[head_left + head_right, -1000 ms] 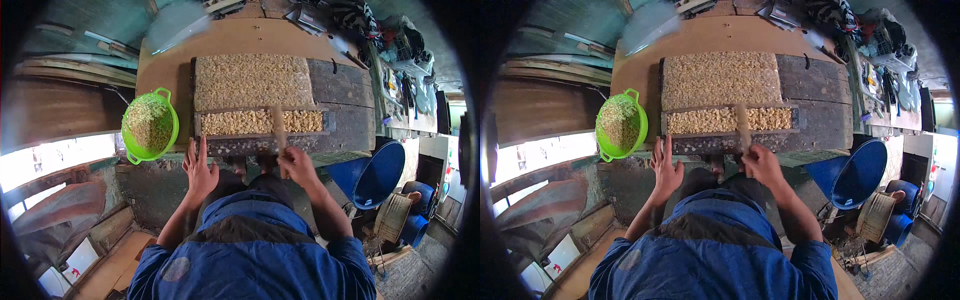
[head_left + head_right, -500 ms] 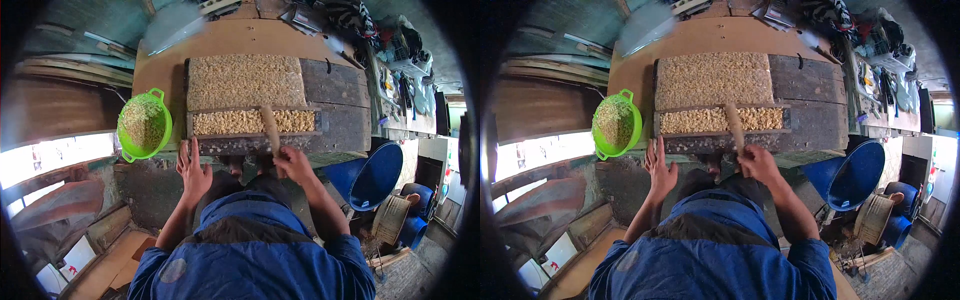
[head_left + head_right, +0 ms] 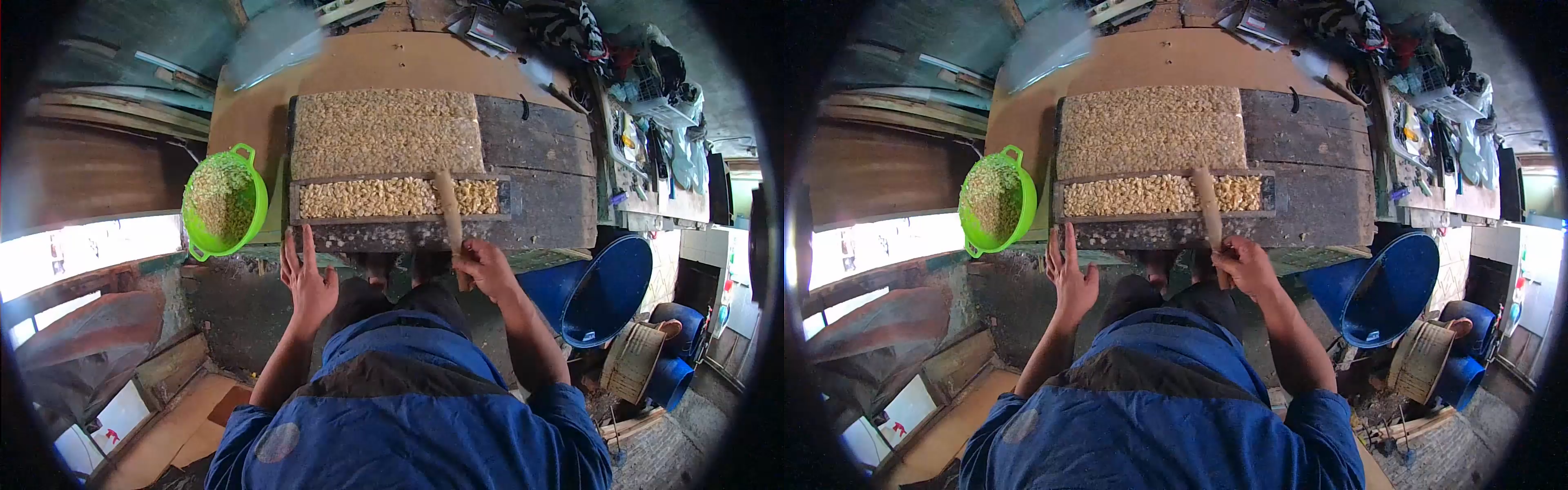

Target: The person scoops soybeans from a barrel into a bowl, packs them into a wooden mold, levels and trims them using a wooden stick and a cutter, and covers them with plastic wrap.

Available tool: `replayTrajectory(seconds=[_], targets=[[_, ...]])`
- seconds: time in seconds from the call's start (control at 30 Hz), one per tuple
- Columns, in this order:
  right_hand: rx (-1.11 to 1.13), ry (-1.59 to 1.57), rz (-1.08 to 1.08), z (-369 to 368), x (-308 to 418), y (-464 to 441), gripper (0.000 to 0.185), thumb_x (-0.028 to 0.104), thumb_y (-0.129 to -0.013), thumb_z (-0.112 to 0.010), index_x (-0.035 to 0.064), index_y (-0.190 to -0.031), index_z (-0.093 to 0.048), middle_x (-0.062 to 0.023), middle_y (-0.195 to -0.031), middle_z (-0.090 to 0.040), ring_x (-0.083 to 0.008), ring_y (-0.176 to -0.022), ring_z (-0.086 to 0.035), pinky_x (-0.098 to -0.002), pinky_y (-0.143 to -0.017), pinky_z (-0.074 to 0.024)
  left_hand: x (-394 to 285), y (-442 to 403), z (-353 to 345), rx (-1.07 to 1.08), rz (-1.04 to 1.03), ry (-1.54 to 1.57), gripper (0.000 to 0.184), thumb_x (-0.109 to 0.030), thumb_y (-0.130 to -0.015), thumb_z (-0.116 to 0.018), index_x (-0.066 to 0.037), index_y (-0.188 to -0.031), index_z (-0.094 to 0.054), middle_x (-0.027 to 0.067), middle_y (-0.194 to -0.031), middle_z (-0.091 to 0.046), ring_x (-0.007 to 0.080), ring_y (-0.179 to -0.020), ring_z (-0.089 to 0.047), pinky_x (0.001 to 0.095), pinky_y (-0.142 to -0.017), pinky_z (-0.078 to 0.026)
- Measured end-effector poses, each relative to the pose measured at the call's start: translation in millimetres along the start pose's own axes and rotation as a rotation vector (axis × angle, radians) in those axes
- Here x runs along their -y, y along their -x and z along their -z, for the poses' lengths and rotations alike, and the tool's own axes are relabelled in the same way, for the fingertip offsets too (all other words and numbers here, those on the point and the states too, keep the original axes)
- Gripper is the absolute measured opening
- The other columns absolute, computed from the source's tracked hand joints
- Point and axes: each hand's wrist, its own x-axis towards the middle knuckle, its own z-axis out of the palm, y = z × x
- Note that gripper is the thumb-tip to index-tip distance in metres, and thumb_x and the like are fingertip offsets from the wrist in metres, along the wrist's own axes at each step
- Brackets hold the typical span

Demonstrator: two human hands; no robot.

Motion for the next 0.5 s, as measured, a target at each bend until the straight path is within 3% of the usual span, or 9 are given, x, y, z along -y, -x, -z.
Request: replayTrajectory(seconds=[0.1, 0.17, 0.2, 0.4, 0.5], targets=[[-0.172, 0.170, 0.107, 26.9, -12.3, 5.9, 0.017, 0.012, -0.092, -0.070, 0.0000, -0.102, -0.064, -0.0057, -0.078, -0.066, -0.0134, -0.062, -0.061, -0.0309, -0.050, -0.0473, -3.3, 1.0, -0.6, -0.003, 0.010, -0.005, 0.094, -0.011, -0.082, -0.065, -0.018, -0.162, -0.015, 0.0273, -0.162, -0.012, 0.0492, -0.147, -0.014, 0.0589, -0.117, -0.013], [-0.179, -0.051, 0.030, 45.9, -12.2, 13.1, 0.015, 0.011, -0.091, -0.069, -0.0001, -0.100, -0.064, -0.0060, -0.077, -0.066, -0.0134, -0.058, -0.061, -0.0300, -0.048, -0.0457, -5.1, 2.9, -1.7, 0.011, 0.022, -0.011, 0.095, -0.011, -0.082, -0.065, -0.018, -0.162, -0.014, 0.0276, -0.162, -0.011, 0.0489, -0.147, -0.014, 0.0590, -0.117, -0.013], [-0.206, -0.001, 0.020, 51.8, -11.2, 15.9, 0.014, 0.009, -0.090, -0.069, -0.0007, -0.099, -0.064, -0.0058, -0.075, -0.066, -0.0135, -0.056, -0.061, -0.0298, -0.047, -0.0452, -5.4, 3.8, -3.0, 0.009, 0.024, -0.011, 0.095, -0.011, -0.082, -0.065, -0.018, -0.162, -0.014, 0.0276, -0.162, -0.011, 0.0489, -0.147, -0.014, 0.0590, -0.117, -0.013], [0.022, -0.090, 0.014, 37.2, -14.2, 8.1, 0.012, 0.008, -0.089, -0.070, 0.0009, -0.096, -0.063, -0.0046, -0.076, -0.065, -0.0126, -0.056, -0.059, -0.0298, -0.047, -0.0450, -12.6, 5.8, -7.9, 0.011, 0.043, -0.004, 0.095, -0.012, -0.082, -0.065, -0.019, -0.162, -0.014, 0.0278, -0.162, -0.011, 0.0487, -0.148, -0.013, 0.0595, -0.117, -0.013], [-0.042, -0.126, 0.063, 38.3, -20.9, 7.7, 0.012, 0.008, -0.089, -0.070, 0.0014, -0.096, -0.063, -0.0036, -0.077, -0.065, -0.0119, -0.059, -0.060, -0.0290, -0.048, -0.0450, -14.8, 5.9, -9.0, 0.011, 0.063, -0.007, 0.095, -0.012, -0.083, -0.065, -0.019, -0.162, -0.014, 0.0279, -0.162, -0.011, 0.0481, -0.148, -0.013, 0.0597, -0.117, -0.012]])
